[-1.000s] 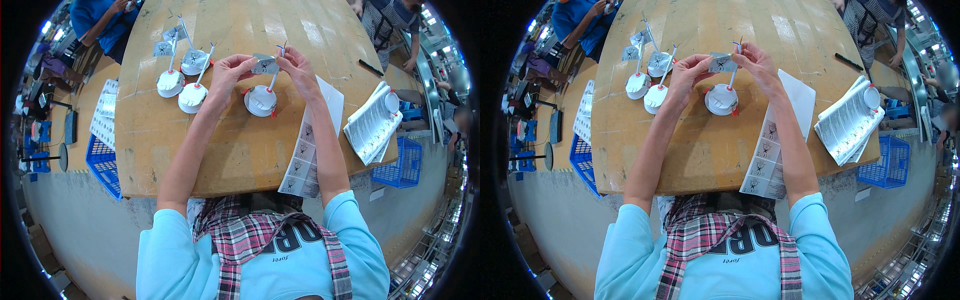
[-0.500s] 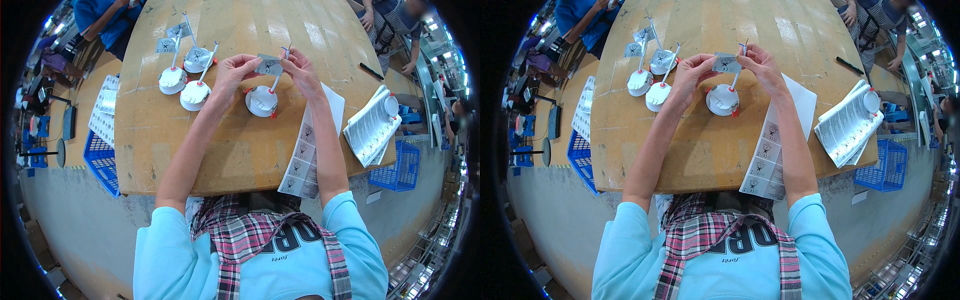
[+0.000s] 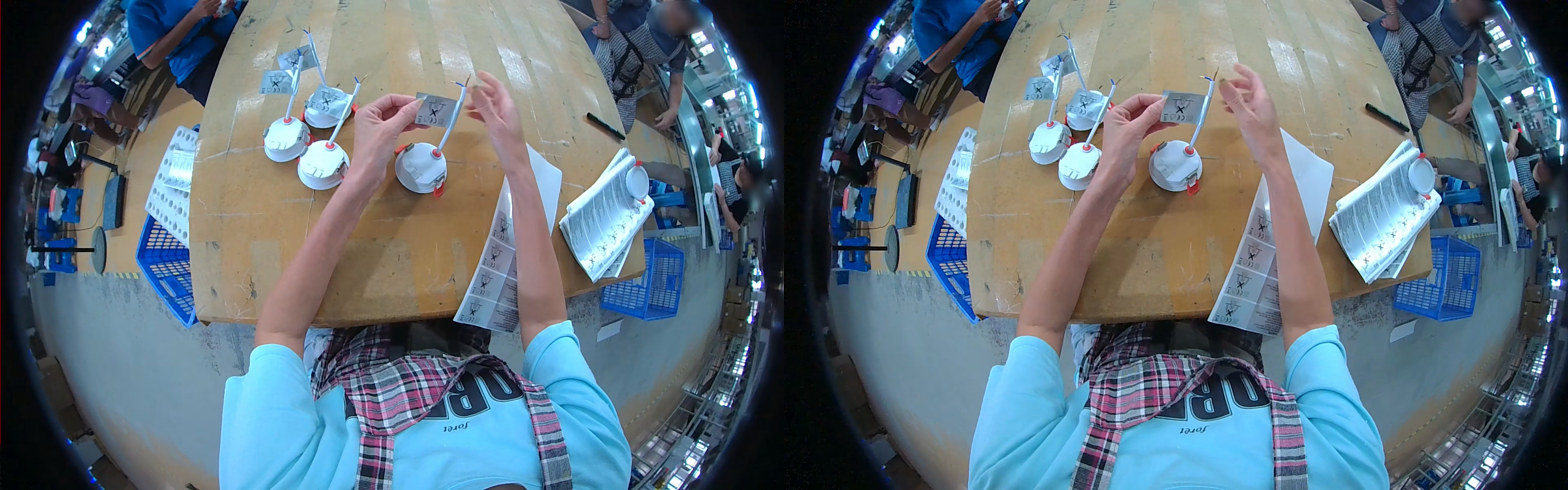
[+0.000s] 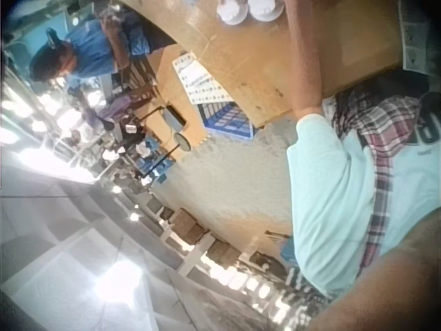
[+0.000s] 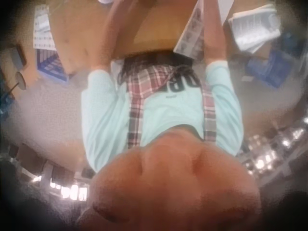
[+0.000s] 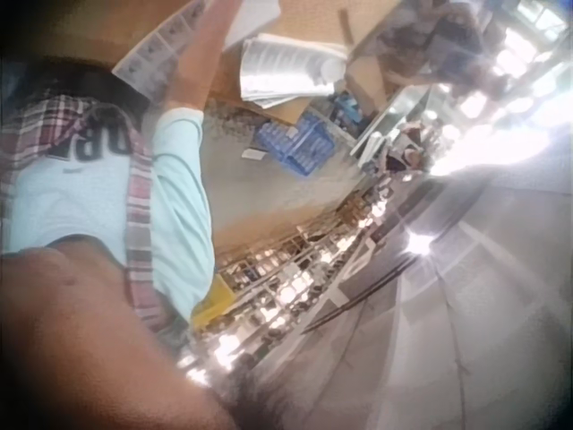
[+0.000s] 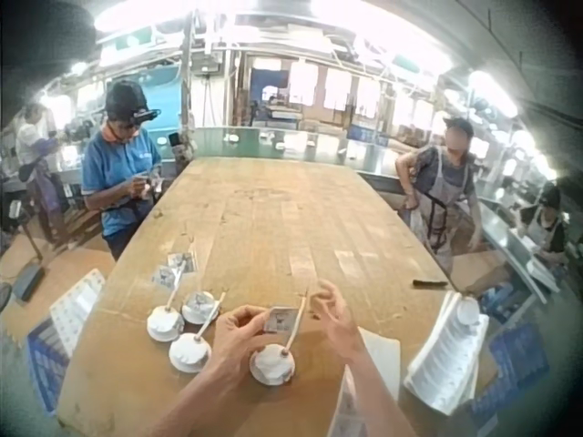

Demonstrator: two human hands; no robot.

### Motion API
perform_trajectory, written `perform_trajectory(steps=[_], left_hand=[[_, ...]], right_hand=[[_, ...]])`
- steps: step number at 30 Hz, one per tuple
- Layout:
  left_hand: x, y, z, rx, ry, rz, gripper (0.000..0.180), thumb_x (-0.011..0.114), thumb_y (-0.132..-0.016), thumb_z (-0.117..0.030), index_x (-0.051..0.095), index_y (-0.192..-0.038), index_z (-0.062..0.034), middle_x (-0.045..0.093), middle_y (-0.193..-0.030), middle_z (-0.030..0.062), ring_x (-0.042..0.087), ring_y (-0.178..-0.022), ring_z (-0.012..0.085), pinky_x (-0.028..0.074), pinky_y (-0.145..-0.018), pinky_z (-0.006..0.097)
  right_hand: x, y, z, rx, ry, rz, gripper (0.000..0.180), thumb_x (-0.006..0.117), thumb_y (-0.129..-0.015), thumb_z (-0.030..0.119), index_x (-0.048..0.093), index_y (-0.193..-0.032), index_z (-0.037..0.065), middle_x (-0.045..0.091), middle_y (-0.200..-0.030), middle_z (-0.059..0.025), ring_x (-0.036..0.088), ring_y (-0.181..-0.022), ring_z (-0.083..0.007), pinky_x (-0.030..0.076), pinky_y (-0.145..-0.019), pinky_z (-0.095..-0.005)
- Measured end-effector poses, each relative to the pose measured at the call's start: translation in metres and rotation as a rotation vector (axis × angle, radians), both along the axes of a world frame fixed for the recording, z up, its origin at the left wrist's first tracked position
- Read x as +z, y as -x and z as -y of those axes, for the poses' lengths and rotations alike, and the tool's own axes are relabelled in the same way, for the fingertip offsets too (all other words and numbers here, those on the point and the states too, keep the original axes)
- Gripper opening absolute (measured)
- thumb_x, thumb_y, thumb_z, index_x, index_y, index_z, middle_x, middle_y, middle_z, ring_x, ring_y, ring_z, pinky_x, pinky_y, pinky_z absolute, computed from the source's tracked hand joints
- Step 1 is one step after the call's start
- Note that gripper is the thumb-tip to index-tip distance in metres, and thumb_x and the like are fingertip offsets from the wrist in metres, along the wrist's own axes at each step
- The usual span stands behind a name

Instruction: Assembling components and applying labels to LED light fixtures in a factory.

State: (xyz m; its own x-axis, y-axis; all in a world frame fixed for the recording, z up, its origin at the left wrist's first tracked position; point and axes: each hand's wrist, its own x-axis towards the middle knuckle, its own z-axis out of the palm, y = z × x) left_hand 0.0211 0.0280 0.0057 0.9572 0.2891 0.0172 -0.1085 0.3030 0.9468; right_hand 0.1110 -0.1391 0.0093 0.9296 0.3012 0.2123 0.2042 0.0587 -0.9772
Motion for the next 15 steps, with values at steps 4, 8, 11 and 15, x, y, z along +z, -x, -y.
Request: perform_trajectory(steps=[4,8,11,15], left_hand=[[0.01,0.007,0.006,0.13,-0.103,0.097,0.017,0.062,-0.086,-0.013,0.065,-0.091,0.0032,0.066,-0.081,0.0083,0.064,-0.072,0.0132,0.051,-0.069,0.023],[0.018,0.013,0.019,0.157,-0.182,0.123,0.015,0.062,-0.085,-0.01,0.065,-0.089,0.004,0.067,-0.079,0.008,0.064,-0.072,0.0114,0.05,-0.064,0.022],[0.018,0.013,0.021,0.141,-0.231,0.137,0.015,0.064,-0.084,-0.011,0.065,-0.088,0.0039,0.067,-0.078,0.0077,0.063,-0.073,0.0104,0.05,-0.066,0.022],[0.018,0.008,0.015,0.066,-0.18,0.129,0.016,0.064,-0.085,-0.012,0.065,-0.09,0.0034,0.067,-0.08,0.007,0.063,-0.075,0.0104,0.051,-0.069,0.023]], right_hand=[[0.04,0.037,-0.007,-0.262,0.257,0.415,0.035,0.066,-0.082,0.038,0.061,-0.088,0.003,0.059,-0.075,-0.0042,0.056,-0.069,-0.0138,0.045,-0.064,-0.0302],[0.048,0.06,-0.021,-0.168,0.575,0.523,0.033,0.066,-0.08,0.035,0.061,-0.068,0.004,0.054,-0.058,-0.0048,0.052,-0.058,-0.0187,0.039,-0.053,-0.0331],[0.046,0.058,-0.022,-0.111,0.558,0.422,0.031,0.064,-0.08,0.03,0.06,-0.066,0.003,0.053,-0.054,-0.0047,0.051,-0.054,-0.0181,0.037,-0.05,-0.0327],[0.025,0.042,-0.016,-0.007,0.289,0.246,0.028,0.059,-0.083,0.021,0.059,-0.068,-0.002,0.05,-0.053,-0.0026,0.045,-0.05,-0.0102,0.034,-0.048,-0.0277]])
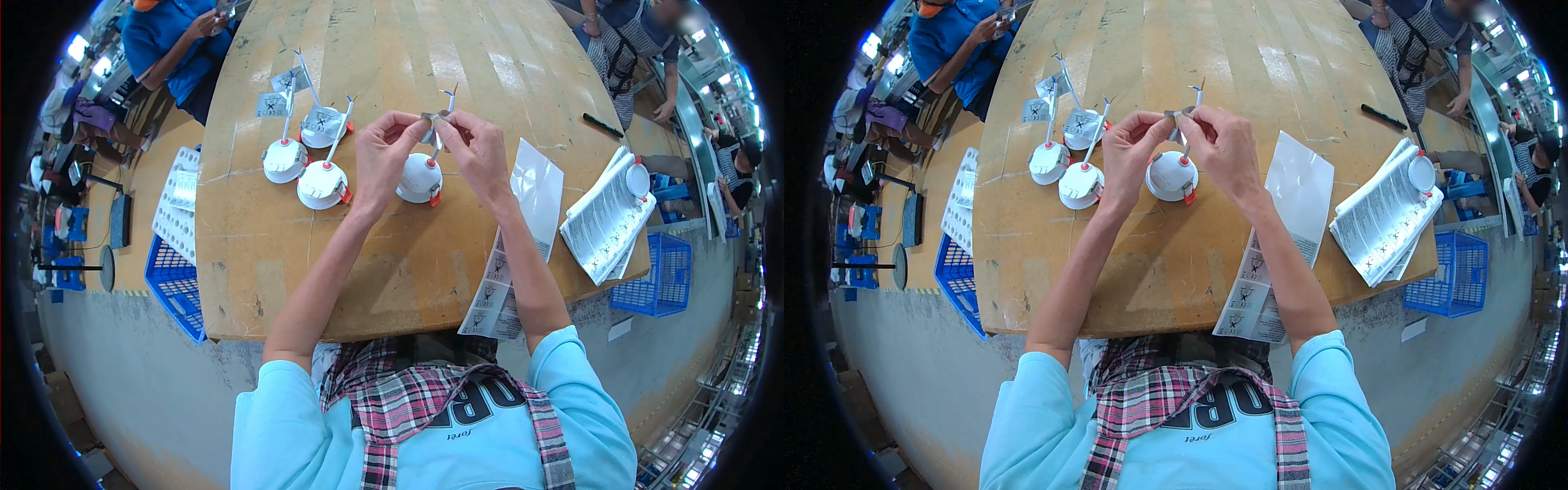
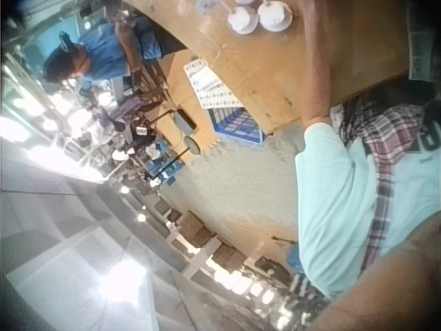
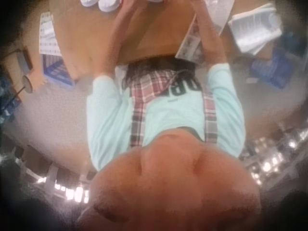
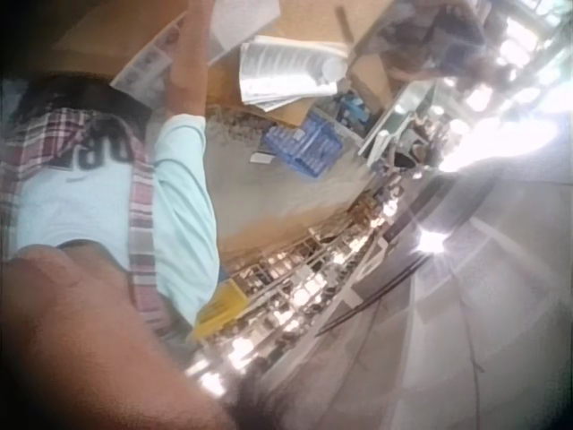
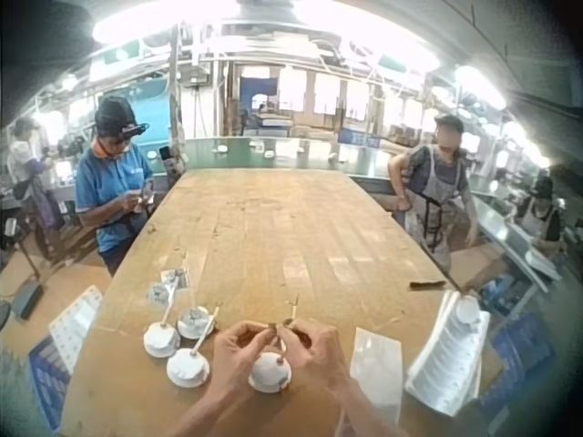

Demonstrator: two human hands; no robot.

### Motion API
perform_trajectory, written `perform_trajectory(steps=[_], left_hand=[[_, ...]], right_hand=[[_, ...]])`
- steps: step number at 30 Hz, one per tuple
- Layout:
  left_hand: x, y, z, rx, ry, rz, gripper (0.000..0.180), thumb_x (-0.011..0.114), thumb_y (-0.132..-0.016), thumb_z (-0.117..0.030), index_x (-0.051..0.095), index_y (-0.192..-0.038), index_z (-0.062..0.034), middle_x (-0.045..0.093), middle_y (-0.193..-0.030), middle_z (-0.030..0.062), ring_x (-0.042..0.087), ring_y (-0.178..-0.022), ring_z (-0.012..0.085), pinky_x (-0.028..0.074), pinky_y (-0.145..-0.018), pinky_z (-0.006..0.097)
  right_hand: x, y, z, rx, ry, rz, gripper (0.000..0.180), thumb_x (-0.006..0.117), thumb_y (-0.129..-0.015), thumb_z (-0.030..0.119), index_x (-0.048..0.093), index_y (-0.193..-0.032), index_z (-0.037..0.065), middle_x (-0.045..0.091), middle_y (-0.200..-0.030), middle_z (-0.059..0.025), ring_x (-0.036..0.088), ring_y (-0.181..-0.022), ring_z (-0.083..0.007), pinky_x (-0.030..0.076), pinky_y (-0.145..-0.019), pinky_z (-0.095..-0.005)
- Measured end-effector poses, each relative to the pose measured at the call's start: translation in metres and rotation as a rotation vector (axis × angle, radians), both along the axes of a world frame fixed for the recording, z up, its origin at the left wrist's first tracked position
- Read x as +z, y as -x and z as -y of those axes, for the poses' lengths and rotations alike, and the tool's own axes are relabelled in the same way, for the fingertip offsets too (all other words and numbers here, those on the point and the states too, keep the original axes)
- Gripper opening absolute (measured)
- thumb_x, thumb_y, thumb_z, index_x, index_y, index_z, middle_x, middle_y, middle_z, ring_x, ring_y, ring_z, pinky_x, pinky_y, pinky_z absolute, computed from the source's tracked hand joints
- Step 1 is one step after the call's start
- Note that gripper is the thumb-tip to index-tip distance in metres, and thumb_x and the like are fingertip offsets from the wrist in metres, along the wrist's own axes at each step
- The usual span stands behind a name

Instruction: Assembling components and applying labels to LED light fixtures in a factory.

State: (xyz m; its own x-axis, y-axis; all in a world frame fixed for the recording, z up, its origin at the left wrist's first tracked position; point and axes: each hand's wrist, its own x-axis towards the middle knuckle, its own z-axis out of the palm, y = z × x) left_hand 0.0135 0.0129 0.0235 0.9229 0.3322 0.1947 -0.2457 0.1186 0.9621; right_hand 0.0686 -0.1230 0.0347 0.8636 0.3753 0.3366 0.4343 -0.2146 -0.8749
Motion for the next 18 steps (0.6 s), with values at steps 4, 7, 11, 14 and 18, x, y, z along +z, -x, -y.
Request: perform_trajectory(steps=[4,7,11,14,18], left_hand=[[-0.011,-0.008,-0.011,0.01,0.01,-0.077,0.015,0.064,-0.084,-0.011,0.065,-0.088,0.0038,0.067,-0.077,0.0081,0.064,-0.073,0.0123,0.051,-0.068,0.024],[-0.021,-0.013,-0.019,0.066,0.004,-0.106,0.015,0.064,-0.084,-0.011,0.065,-0.088,0.0036,0.067,-0.076,0.0079,0.064,-0.071,0.0116,0.051,-0.065,0.023],[-0.035,-0.018,-0.023,0.167,0.006,-0.166,0.016,0.063,-0.085,-0.011,0.065,-0.088,0.0043,0.066,-0.076,0.0083,0.064,-0.071,0.0113,0.052,-0.064,0.023],[-0.038,-0.017,-0.02,0.183,-0.021,-0.165,0.016,0.062,-0.085,-0.011,0.064,-0.088,0.005,0.066,-0.077,0.0089,0.063,-0.071,0.0114,0.053,-0.065,0.024],[-0.041,-0.019,-0.023,0.11,-0.009,-0.1,0.017,0.061,-0.086,-0.011,0.064,-0.089,0.0056,0.066,-0.078,0.0093,0.063,-0.071,0.0119,0.054,-0.067,0.024]], right_hand=[[-0.004,-0.001,0.002,0.05,-0.141,-0.071,0.027,0.056,-0.083,0.017,0.056,-0.065,-0.003,0.046,-0.054,0.0006,0.041,-0.051,-0.0055,0.031,-0.047,-0.0242],[-0.009,-0.003,0.008,0.047,-0.218,-0.091,0.025,0.056,-0.082,0.015,0.053,-0.061,0.0,0.045,-0.055,0.003,0.04,-0.053,-0.004,0.03,-0.047,-0.0233],[-0.014,-0.002,0.012,0.082,-0.328,-0.145,0.025,0.056,-0.08,0.014,0.05,-0.059,0.003,0.045,-0.055,0.0037,0.039,-0.053,-0.0038,0.029,-0.049,-0.0222],[-0.008,-0.004,0.013,0.184,-0.331,-0.211,0.029,0.055,-0.083,0.021,0.049,-0.059,0.004,0.045,-0.056,0.0031,0.04,-0.055,-0.0048,0.029,-0.051,-0.0226],[-0.019,-0.011,0.017,0.494,-0.46,-0.274,0.044,0.05,-0.09,0.038,0.048,-0.059,0.007,0.045,-0.06,0.0003,0.041,-0.06,-0.0078,0.03,-0.058,-0.0235]])
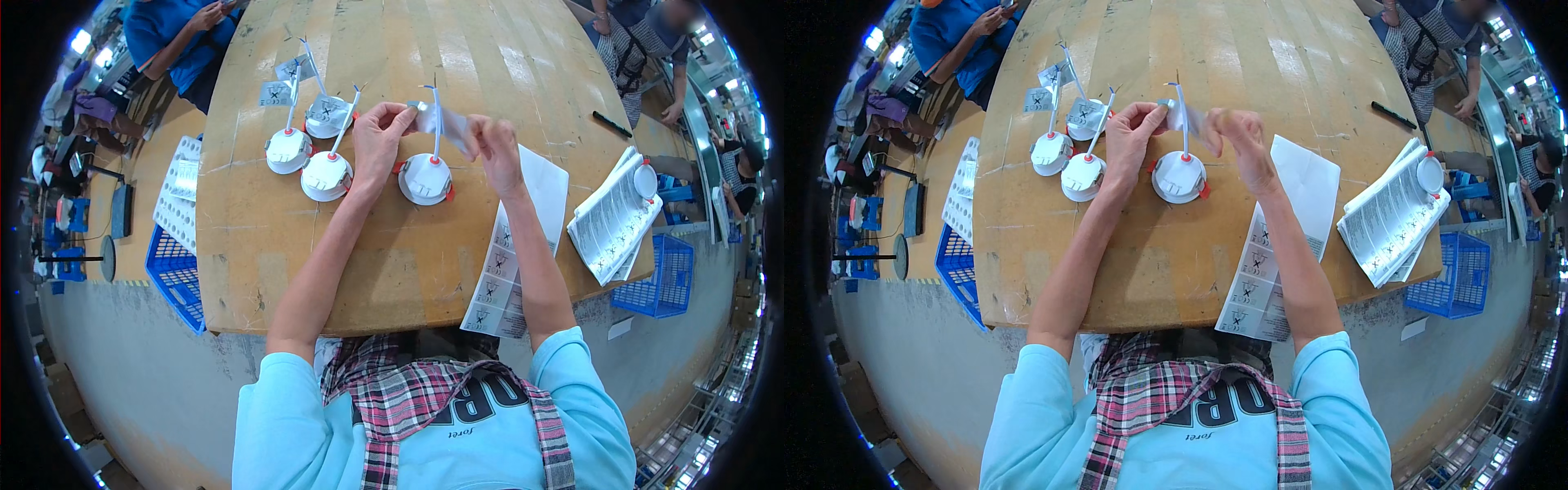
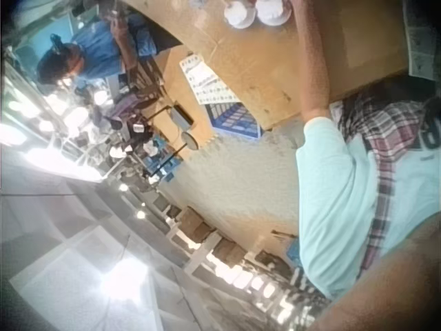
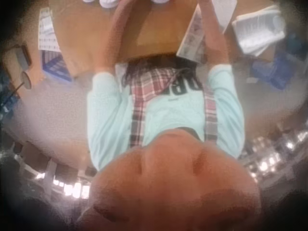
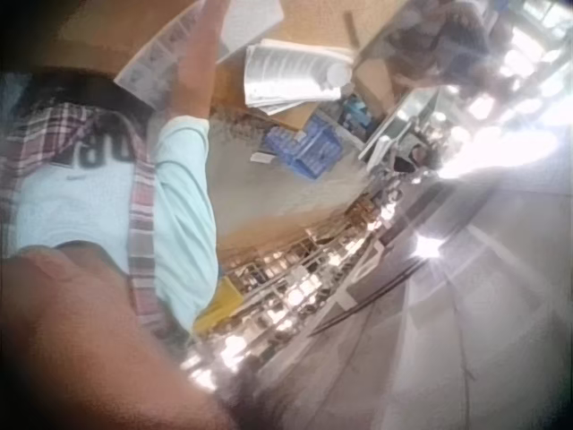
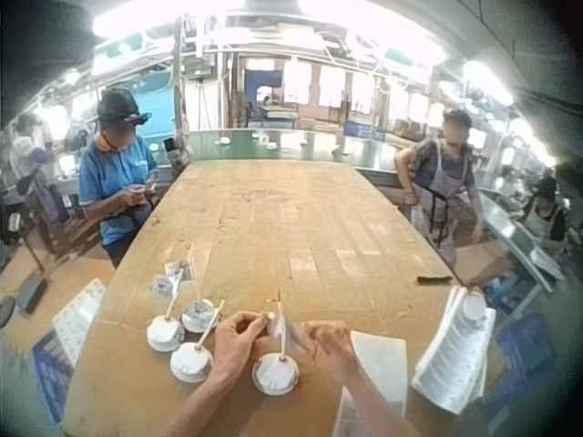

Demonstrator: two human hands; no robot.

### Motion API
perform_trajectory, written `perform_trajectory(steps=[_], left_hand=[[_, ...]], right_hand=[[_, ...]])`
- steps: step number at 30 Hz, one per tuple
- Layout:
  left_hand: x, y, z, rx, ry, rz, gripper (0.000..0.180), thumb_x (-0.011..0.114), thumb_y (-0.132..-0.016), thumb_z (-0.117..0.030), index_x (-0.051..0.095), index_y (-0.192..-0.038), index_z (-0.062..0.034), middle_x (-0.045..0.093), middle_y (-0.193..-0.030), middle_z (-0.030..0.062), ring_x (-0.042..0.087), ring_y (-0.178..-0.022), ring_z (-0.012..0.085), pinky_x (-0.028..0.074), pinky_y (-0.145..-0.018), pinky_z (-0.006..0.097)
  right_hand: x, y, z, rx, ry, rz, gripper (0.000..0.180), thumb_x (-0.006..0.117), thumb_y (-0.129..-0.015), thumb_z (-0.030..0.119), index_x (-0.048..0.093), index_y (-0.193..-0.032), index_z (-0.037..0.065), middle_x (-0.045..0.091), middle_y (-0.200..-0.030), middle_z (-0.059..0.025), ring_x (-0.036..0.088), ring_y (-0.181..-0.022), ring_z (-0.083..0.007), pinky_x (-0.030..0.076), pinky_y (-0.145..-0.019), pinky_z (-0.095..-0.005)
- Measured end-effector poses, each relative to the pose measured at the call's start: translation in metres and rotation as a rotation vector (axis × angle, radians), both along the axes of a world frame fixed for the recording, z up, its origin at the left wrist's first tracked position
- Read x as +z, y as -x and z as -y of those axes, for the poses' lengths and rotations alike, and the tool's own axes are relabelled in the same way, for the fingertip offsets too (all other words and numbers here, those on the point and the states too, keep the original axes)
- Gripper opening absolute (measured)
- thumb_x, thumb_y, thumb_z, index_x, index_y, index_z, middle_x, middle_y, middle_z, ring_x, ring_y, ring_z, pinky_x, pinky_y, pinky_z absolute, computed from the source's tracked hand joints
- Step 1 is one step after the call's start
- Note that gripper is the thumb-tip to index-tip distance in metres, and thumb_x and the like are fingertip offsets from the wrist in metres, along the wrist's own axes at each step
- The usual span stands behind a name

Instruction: Assembling components and applying labels to LED light fixtures in a factory.

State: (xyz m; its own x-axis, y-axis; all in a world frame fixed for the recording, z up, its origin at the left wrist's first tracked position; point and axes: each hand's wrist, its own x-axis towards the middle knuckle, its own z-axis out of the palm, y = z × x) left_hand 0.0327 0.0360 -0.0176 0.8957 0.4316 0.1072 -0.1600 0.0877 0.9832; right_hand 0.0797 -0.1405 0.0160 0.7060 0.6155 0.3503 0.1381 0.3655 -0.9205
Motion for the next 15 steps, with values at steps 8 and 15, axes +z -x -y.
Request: perform_trajectory(steps=[8,15], left_hand=[[-0.001,0.0,-0.002,-0.039,0.048,-0.022,0.019,0.064,-0.086,-0.016,0.064,-0.092,0.0015,0.066,-0.081,0.005,0.062,-0.073,0.0098,0.051,-0.07,0.022],[0.003,-0.001,0.0,-0.092,0.057,-0.026,0.018,0.064,-0.086,-0.016,0.065,-0.091,0.0011,0.065,-0.082,0.0051,0.062,-0.073,0.0099,0.05,-0.07,0.023]], right_hand=[[-0.016,-0.026,-0.002,-0.323,0.119,-0.212,0.032,0.044,-0.095,0.031,0.061,-0.092,0.003,0.057,-0.083,-0.0023,0.048,-0.073,-0.0098,0.037,-0.07,-0.0235],[-0.017,-0.025,-0.016,0.152,-0.057,-0.356,0.052,0.043,-0.093,0.033,0.042,-0.13,-0.002,0.046,-0.13,-0.0092,0.042,-0.12,-0.0165,0.031,-0.102,-0.0339]])
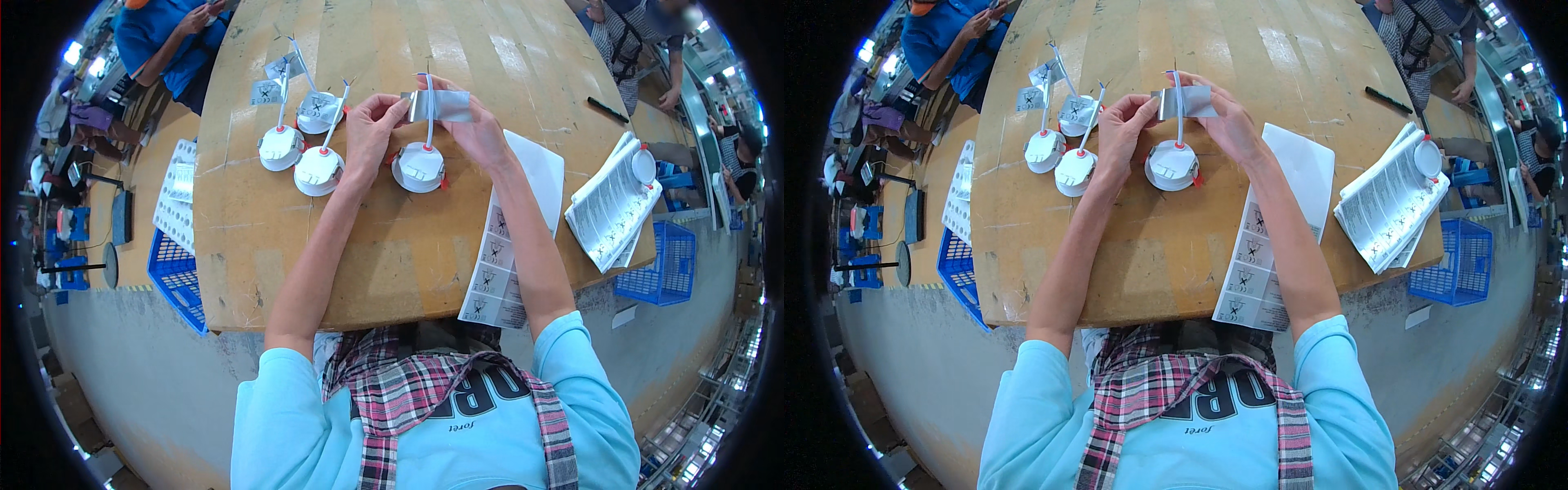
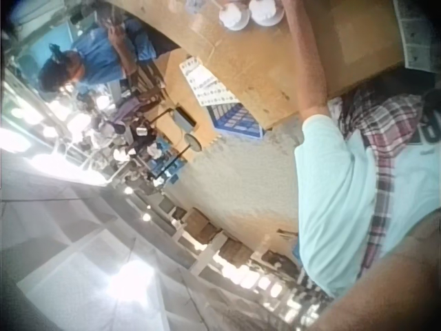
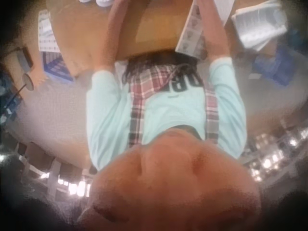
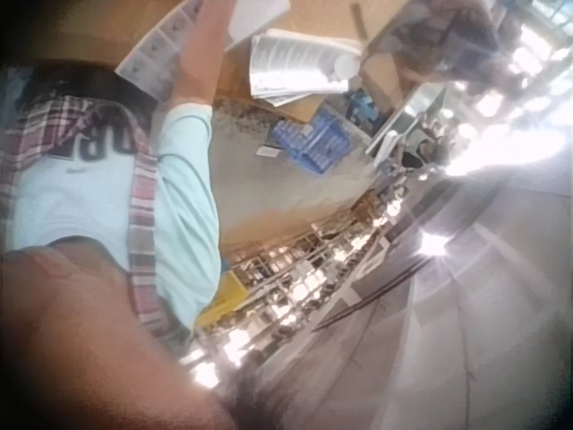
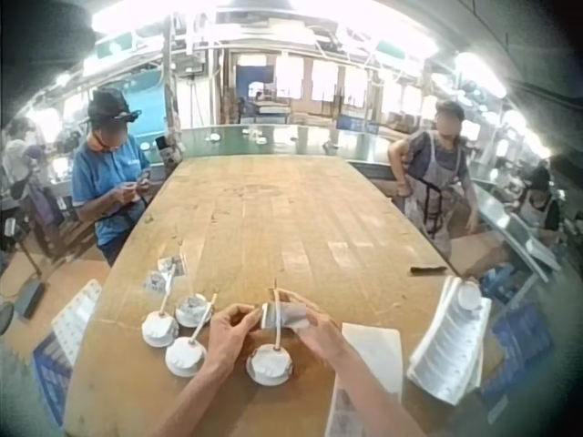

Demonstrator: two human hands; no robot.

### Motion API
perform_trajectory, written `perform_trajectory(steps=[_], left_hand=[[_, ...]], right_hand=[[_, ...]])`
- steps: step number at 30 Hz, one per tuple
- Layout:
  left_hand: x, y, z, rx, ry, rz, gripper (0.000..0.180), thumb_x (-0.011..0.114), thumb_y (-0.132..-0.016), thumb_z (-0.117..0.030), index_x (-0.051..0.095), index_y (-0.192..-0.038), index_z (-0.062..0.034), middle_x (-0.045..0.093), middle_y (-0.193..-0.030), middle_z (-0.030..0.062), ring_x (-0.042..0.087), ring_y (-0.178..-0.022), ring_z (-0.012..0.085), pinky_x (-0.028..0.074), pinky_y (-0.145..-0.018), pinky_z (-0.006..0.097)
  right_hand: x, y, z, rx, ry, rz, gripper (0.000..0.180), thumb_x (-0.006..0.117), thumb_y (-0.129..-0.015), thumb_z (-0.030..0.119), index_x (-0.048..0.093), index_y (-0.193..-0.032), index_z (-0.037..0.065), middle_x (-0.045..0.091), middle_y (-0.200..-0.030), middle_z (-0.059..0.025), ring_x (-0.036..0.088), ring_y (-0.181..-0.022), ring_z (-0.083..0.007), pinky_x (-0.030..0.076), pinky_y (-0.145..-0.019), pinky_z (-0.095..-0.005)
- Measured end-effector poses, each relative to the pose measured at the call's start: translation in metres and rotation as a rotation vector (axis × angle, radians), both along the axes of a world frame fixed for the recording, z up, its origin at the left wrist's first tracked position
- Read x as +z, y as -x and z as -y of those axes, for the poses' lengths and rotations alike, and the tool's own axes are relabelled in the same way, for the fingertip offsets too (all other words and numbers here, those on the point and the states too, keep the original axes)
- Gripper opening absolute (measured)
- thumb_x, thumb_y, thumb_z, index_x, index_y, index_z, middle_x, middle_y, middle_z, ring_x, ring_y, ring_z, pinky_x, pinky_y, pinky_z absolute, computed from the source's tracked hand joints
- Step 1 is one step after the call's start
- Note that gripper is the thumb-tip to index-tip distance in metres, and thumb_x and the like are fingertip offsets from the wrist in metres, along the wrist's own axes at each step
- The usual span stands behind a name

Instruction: Assembling components and applying labels to LED light fixtures in a factory.

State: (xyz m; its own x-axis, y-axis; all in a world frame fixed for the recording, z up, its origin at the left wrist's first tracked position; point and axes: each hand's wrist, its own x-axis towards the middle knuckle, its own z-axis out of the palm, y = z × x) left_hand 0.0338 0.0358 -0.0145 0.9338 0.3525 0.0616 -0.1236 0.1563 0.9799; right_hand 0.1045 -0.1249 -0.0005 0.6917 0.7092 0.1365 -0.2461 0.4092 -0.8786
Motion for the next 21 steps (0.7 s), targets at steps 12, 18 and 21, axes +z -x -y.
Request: perform_trajectory(steps=[12,18,21], left_hand=[[0.002,0.002,0.002,-0.054,-0.037,0.014,0.018,0.063,-0.085,-0.015,0.065,-0.091,0.0021,0.065,-0.08,0.0056,0.061,-0.072,0.0095,0.048,-0.068,0.023],[0.005,0.004,0.005,-0.066,-0.03,0.007,0.017,0.063,-0.085,-0.013,0.064,-0.089,0.0035,0.065,-0.08,0.0068,0.061,-0.071,0.0109,0.049,-0.065,0.022],[0.005,0.003,0.005,-0.093,-0.045,-0.005,0.017,0.063,-0.085,-0.013,0.064,-0.089,0.0036,0.065,-0.08,0.0065,0.061,-0.071,0.011,0.05,-0.065,0.023]], right_hand=[[0.001,-0.002,0.004,0.108,-0.069,-0.075,0.047,0.044,-0.089,0.029,0.05,-0.125,0.0,0.049,-0.13,-0.0073,0.043,-0.12,-0.0166,0.031,-0.102,-0.035],[0.009,0.004,-0.001,0.102,-0.067,-0.04,0.054,0.047,-0.083,0.029,0.046,-0.126,-0.003,0.048,-0.13,-0.01,0.045,-0.118,-0.0178,0.031,-0.102,-0.0349],[0.01,0.0,0.0,0.18,-0.077,-0.005,0.056,0.046,-0.082,0.029,0.044,-0.127,-0.004,0.047,-0.131,-0.0113,0.045,-0.119,-0.0187,0.03,-0.103,-0.0355]])
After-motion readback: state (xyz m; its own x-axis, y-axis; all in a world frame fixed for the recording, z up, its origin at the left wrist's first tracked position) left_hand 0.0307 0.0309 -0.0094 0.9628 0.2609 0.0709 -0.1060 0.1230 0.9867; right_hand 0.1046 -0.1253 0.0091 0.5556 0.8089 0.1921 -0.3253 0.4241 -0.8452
